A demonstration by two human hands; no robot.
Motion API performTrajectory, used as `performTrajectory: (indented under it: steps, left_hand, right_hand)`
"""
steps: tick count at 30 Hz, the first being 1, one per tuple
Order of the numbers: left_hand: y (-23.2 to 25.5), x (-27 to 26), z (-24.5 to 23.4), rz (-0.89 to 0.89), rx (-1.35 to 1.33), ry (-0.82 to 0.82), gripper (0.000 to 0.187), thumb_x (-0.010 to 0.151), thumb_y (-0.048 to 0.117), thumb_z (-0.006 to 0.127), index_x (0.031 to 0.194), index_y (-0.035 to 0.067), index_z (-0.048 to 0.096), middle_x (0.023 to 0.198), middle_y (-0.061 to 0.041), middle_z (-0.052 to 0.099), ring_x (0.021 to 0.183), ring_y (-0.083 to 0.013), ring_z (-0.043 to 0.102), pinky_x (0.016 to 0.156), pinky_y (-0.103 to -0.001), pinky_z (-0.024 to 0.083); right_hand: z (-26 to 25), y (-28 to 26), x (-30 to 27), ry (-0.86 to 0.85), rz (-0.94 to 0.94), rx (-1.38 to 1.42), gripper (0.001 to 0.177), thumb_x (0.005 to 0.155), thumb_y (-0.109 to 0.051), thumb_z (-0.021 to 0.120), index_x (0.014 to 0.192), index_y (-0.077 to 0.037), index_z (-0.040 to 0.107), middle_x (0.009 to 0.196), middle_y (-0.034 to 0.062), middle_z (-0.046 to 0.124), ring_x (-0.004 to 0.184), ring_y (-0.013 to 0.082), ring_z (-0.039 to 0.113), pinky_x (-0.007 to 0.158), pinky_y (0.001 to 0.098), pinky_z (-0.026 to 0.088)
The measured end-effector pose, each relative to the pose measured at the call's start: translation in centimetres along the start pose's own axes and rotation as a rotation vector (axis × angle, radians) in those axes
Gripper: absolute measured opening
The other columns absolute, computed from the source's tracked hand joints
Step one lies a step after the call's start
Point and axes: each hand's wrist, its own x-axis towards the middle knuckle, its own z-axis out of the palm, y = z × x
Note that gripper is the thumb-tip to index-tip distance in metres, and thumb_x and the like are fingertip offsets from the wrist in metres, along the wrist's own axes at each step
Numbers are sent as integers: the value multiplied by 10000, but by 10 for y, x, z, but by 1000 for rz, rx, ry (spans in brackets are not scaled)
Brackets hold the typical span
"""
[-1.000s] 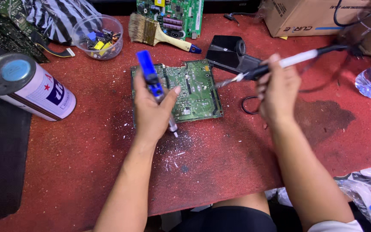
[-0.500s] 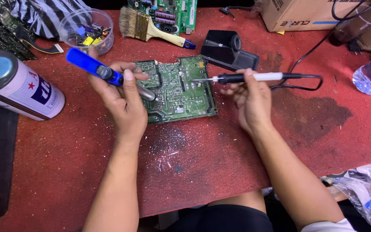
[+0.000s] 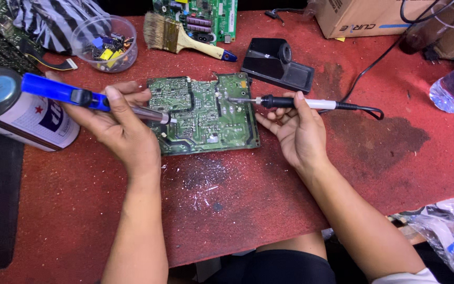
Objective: The person uses a soldering iron and a desoldering pump to remove components from a green circuit board. They heat solder joints with the iron and use the pump to extract the molten solder, occasionally flipping the board to access different sides.
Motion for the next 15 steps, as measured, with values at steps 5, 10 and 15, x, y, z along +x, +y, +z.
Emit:
performTrajectory:
  steps: [5, 10, 15]
  left_hand:
    - [-12, -1, 2, -100, -59, 47, 637, 1183, 260, 534, 1667, 249, 120, 1055, -129, 633, 935, -173, 709, 827, -330, 759]
    - [-13, -4, 8, -113, -204, -47, 417, 1175, 266, 466, 1540, 187, 280, 953, -101, 617, 722, -193, 718, 737, -342, 708]
    - [-3, -20, 22, -210, -351, -103, 474, 1140, 296, 449, 1558, 159, 272, 1005, -72, 576, 811, -162, 703, 874, -375, 726]
  right_hand:
    - [-5, -4, -4, 32, 5, -42, 267, 988, -290, 668, 1101, -49, 660, 729, 142, 654, 686, 240, 667, 957, 683, 616]
    - [-17, -8, -1, 20, -162, -186, 302, 1066, -323, 594, 1095, -36, 685, 716, 80, 605, 674, 242, 715, 776, 576, 686]
    - [-40, -1, 2, 17, -414, -304, 255, 1055, -234, 661, 1126, 9, 627, 698, 90, 541, 592, 232, 690, 541, 467, 700]
